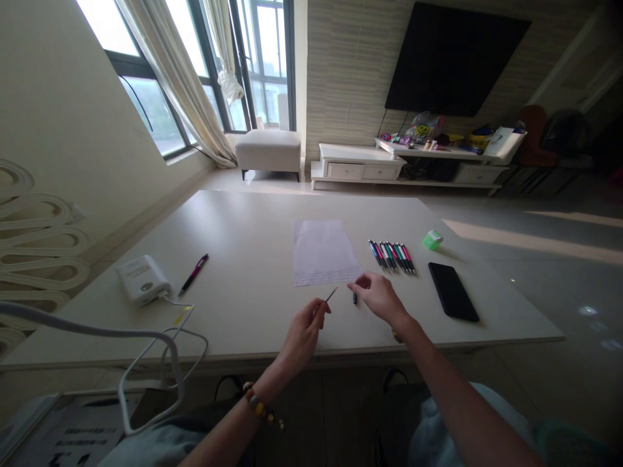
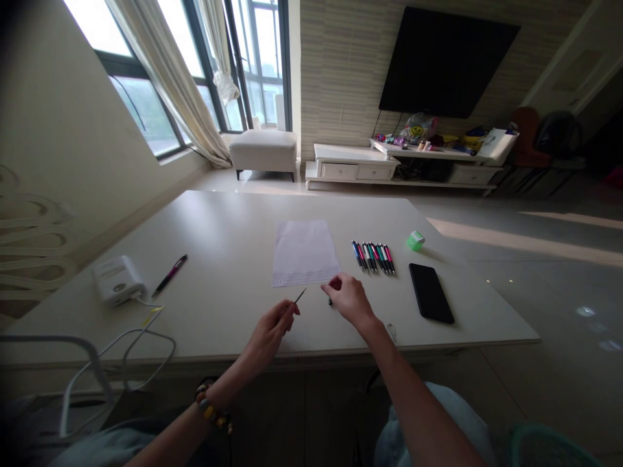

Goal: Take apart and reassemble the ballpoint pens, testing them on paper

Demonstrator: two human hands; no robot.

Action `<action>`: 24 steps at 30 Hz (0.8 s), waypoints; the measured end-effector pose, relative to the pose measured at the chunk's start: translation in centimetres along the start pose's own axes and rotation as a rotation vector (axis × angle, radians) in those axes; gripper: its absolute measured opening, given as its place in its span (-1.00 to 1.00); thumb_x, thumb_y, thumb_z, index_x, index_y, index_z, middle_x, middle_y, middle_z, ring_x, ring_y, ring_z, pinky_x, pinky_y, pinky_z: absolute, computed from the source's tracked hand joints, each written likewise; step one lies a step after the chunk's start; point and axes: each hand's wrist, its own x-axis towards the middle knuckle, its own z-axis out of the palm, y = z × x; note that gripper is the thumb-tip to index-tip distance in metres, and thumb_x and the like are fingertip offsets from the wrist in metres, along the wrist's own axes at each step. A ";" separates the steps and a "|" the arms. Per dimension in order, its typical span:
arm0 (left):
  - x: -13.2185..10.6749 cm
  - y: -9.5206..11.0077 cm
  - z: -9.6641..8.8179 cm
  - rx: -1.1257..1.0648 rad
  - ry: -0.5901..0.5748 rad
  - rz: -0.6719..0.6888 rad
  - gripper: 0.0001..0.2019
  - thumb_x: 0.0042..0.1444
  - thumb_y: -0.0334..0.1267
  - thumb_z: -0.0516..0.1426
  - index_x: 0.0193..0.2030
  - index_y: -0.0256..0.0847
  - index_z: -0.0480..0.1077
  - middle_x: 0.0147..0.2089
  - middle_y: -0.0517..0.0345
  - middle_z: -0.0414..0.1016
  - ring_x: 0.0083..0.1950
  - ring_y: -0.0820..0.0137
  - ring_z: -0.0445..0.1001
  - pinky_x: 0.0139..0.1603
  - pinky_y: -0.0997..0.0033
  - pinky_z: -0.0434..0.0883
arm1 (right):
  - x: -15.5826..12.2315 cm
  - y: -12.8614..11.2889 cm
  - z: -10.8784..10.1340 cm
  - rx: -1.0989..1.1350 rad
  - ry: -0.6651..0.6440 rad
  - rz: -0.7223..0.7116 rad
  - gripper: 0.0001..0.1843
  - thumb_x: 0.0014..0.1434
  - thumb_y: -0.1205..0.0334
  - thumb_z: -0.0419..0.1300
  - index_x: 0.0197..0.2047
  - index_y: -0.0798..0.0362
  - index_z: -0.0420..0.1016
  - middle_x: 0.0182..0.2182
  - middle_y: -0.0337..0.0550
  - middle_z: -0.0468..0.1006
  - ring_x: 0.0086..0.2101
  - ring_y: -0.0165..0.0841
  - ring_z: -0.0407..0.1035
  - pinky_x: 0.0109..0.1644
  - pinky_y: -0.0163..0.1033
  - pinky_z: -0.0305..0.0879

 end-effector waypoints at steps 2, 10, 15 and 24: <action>0.0 0.0 0.0 0.003 -0.002 -0.004 -0.67 0.19 0.01 -0.08 -0.32 -0.18 0.33 -0.56 0.31 0.13 -0.49 0.47 0.15 -0.43 0.50 0.11 | 0.7 1.1 0.2 -0.233 0.060 0.101 -0.66 -0.01 -0.06 0.20 -0.48 0.08 0.46 -0.46 -0.01 0.55 -0.37 -0.22 0.45 -0.33 -0.24 0.26; 0.1 0.0 0.1 0.041 -0.001 -0.015 -0.67 0.19 0.00 -0.09 -0.32 -0.18 0.33 -0.55 0.31 0.15 -0.48 0.48 0.17 -0.42 0.51 0.12 | 1.5 0.5 1.0 0.339 0.032 0.133 -0.74 0.03 0.08 0.15 -0.47 0.12 0.42 -0.57 -0.10 0.52 -0.61 -0.40 0.34 -0.58 -0.35 0.16; 0.1 0.0 0.1 0.051 -0.007 -0.027 -0.67 0.19 0.00 -0.10 -0.31 -0.18 0.34 -0.55 0.31 0.16 -0.48 0.48 0.17 -0.43 0.51 0.12 | 0.0 -2.0 -0.3 0.763 0.107 -0.065 -0.71 0.06 0.03 0.19 -0.38 0.12 0.39 -0.55 -0.17 0.51 -0.65 -0.47 0.29 -0.67 -0.40 0.10; 0.3 -0.1 0.0 0.057 -0.011 -0.016 -0.67 0.19 -0.01 -0.09 -0.33 -0.19 0.33 -0.56 0.31 0.15 -0.50 0.49 0.15 -0.43 0.50 0.13 | -1.7 -3.0 0.6 0.686 -0.049 -0.128 -0.70 0.08 0.03 0.19 -0.36 0.14 0.40 -0.47 -0.09 0.55 -0.64 -0.45 0.34 -0.68 -0.39 0.14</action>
